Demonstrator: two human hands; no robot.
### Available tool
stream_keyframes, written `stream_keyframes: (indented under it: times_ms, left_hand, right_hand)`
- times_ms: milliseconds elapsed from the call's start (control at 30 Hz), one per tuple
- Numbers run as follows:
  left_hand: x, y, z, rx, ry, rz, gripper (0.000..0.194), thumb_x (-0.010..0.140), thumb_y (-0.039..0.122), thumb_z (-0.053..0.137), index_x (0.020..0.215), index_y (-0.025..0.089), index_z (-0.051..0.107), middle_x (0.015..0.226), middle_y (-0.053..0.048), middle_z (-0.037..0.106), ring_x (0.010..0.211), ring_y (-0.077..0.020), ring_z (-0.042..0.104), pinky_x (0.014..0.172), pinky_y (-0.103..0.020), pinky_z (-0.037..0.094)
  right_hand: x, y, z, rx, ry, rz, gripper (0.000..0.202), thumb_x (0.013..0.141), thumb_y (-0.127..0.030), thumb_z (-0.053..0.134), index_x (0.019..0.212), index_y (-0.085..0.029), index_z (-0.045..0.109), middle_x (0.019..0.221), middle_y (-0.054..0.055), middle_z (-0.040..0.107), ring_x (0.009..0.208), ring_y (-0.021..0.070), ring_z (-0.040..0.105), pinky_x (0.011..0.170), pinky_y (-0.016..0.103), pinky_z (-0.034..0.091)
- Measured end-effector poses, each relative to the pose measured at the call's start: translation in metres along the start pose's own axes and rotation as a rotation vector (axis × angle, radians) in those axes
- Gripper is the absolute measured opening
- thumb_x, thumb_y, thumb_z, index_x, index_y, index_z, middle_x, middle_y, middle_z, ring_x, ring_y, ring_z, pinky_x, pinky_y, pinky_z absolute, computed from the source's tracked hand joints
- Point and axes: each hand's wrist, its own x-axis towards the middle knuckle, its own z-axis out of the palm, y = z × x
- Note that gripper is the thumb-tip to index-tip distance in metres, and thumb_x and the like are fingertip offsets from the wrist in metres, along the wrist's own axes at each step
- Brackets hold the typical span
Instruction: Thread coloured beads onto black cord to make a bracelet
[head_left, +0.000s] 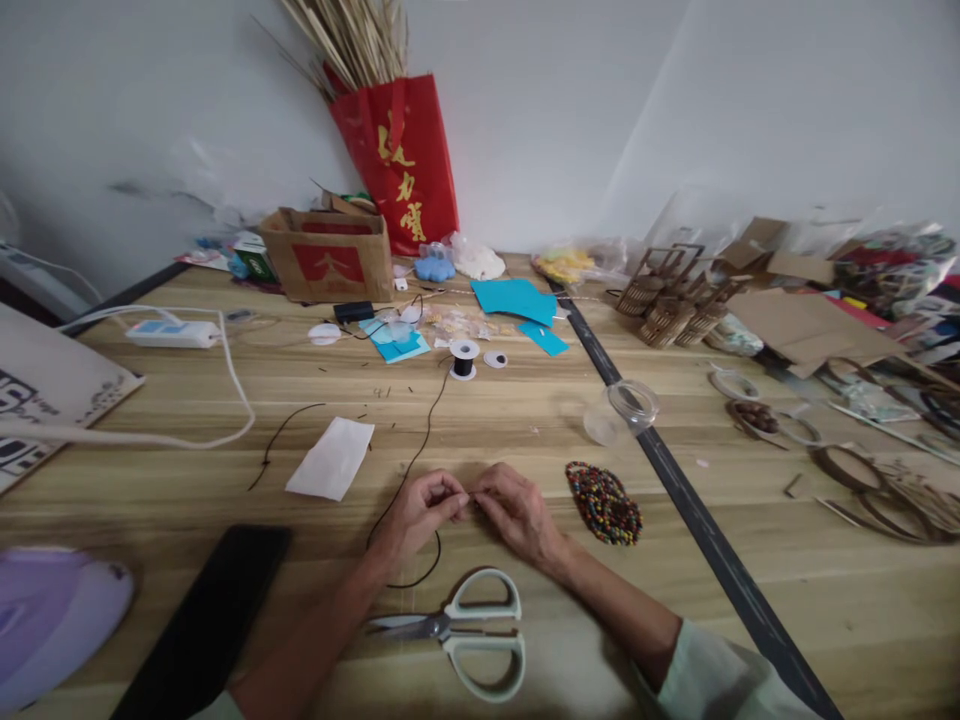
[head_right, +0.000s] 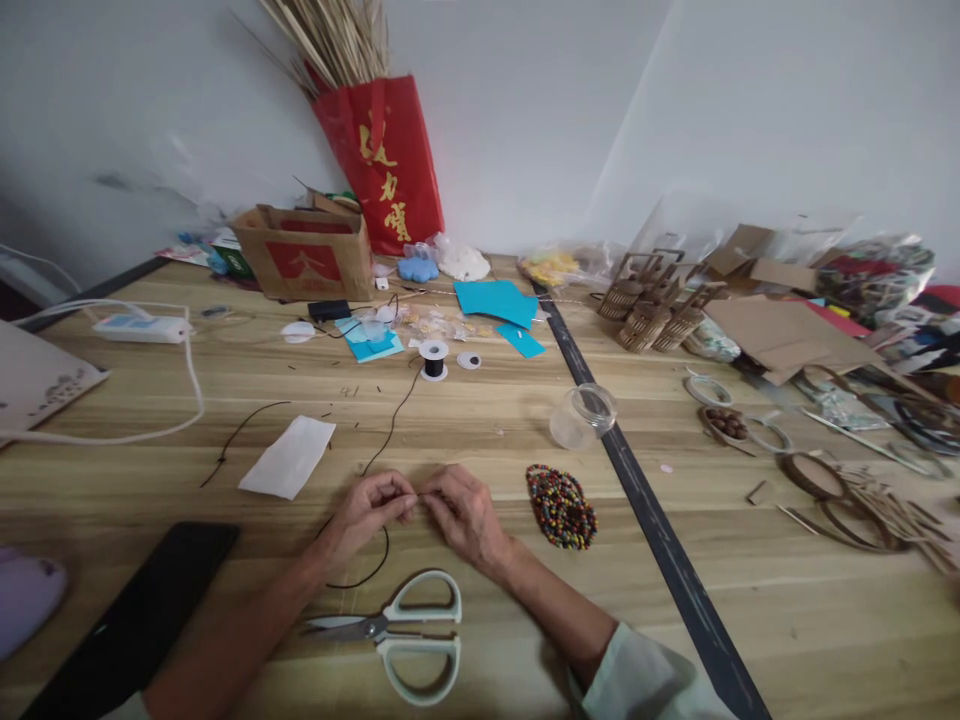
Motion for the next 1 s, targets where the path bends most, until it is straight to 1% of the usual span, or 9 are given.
stream_keyframes:
  times_ms: [167, 233, 333, 500, 633, 700, 833, 900, 1000]
  left_hand:
    - [0.002, -0.001, 0.003, 0.024, 0.074, 0.005, 0.019, 0.066, 0.030, 0.070, 0.073, 0.014, 0.063, 0.062, 0.002, 0.058, 0.061, -0.0122, 0.051, 0.059, -0.024, 0.039]
    - [0.002, -0.001, 0.004, 0.047, 0.089, 0.005, 0.017, 0.065, 0.029, 0.069, 0.072, 0.014, 0.064, 0.063, 0.001, 0.058, 0.062, -0.0123, 0.051, 0.060, -0.024, 0.039]
    - [0.002, 0.000, 0.004, 0.079, 0.085, 0.010, 0.015, 0.067, 0.029, 0.067, 0.068, 0.014, 0.064, 0.062, 0.001, 0.057, 0.062, -0.0125, 0.050, 0.060, -0.024, 0.038]
    - [0.001, 0.000, 0.005, 0.093, 0.072, 0.023, 0.015, 0.069, 0.029, 0.066, 0.069, 0.014, 0.065, 0.063, 0.000, 0.059, 0.062, -0.0126, 0.050, 0.060, -0.024, 0.038]
    - [0.001, -0.002, 0.004, 0.088, 0.065, 0.029, 0.016, 0.069, 0.030, 0.066, 0.069, 0.014, 0.064, 0.060, 0.002, 0.055, 0.058, -0.0113, 0.047, 0.056, -0.023, 0.036]
    - [0.002, -0.002, 0.003, 0.063, 0.077, 0.025, 0.017, 0.069, 0.031, 0.066, 0.069, 0.014, 0.062, 0.058, 0.003, 0.052, 0.056, -0.0107, 0.045, 0.053, -0.022, 0.035]
    - [0.003, -0.002, 0.002, 0.011, 0.114, 0.022, 0.020, 0.070, 0.033, 0.066, 0.068, 0.015, 0.057, 0.056, 0.004, 0.049, 0.054, -0.0098, 0.044, 0.053, -0.022, 0.037]
    - [0.003, -0.002, 0.001, 0.006, 0.119, 0.026, 0.020, 0.071, 0.033, 0.066, 0.067, 0.015, 0.056, 0.057, 0.004, 0.050, 0.054, -0.0097, 0.045, 0.053, -0.021, 0.038]
    - [0.004, -0.003, 0.001, 0.021, 0.115, 0.039, 0.020, 0.070, 0.033, 0.065, 0.068, 0.015, 0.056, 0.058, 0.004, 0.050, 0.054, -0.0094, 0.044, 0.052, -0.021, 0.037]
  right_hand:
    - [-0.002, 0.002, -0.001, -0.052, -0.024, -0.040, 0.016, 0.096, -0.021, 0.044, 0.093, -0.018, 0.060, 0.084, 0.007, 0.061, 0.080, 0.0174, 0.055, 0.072, 0.029, 0.047]
    - [-0.003, 0.003, -0.001, -0.061, -0.018, -0.050, 0.016, 0.096, -0.020, 0.044, 0.093, -0.018, 0.060, 0.084, 0.007, 0.060, 0.080, 0.0173, 0.054, 0.071, 0.028, 0.047]
    - [-0.005, 0.006, 0.000, -0.077, -0.016, -0.052, 0.015, 0.096, -0.021, 0.045, 0.092, -0.018, 0.059, 0.084, 0.007, 0.060, 0.079, 0.0173, 0.054, 0.070, 0.029, 0.047]
    - [-0.007, 0.010, 0.001, -0.095, -0.009, -0.045, 0.015, 0.096, -0.024, 0.046, 0.090, -0.019, 0.058, 0.081, 0.007, 0.059, 0.077, 0.0175, 0.054, 0.068, 0.029, 0.046]
    - [-0.007, 0.011, -0.001, -0.072, -0.022, -0.045, 0.014, 0.096, -0.024, 0.046, 0.090, -0.019, 0.058, 0.082, 0.006, 0.059, 0.077, 0.0174, 0.055, 0.067, 0.029, 0.047]
    - [-0.008, 0.011, -0.004, -0.062, -0.017, -0.030, 0.013, 0.095, -0.024, 0.047, 0.093, -0.019, 0.058, 0.083, 0.007, 0.060, 0.079, 0.0179, 0.055, 0.069, 0.030, 0.048]
    - [-0.012, 0.012, -0.009, -0.077, 0.022, 0.018, 0.014, 0.095, -0.024, 0.047, 0.106, -0.020, 0.055, 0.094, 0.008, 0.060, 0.091, 0.0205, 0.055, 0.078, 0.035, 0.049]
    - [-0.013, 0.012, -0.009, -0.096, 0.002, 0.039, 0.017, 0.094, -0.025, 0.049, 0.109, -0.020, 0.053, 0.099, 0.010, 0.058, 0.094, 0.0216, 0.054, 0.080, 0.037, 0.049]
    - [-0.011, 0.010, -0.005, -0.134, -0.088, 0.045, 0.020, 0.092, -0.027, 0.052, 0.110, -0.019, 0.051, 0.105, 0.011, 0.056, 0.098, 0.0226, 0.052, 0.083, 0.038, 0.048]
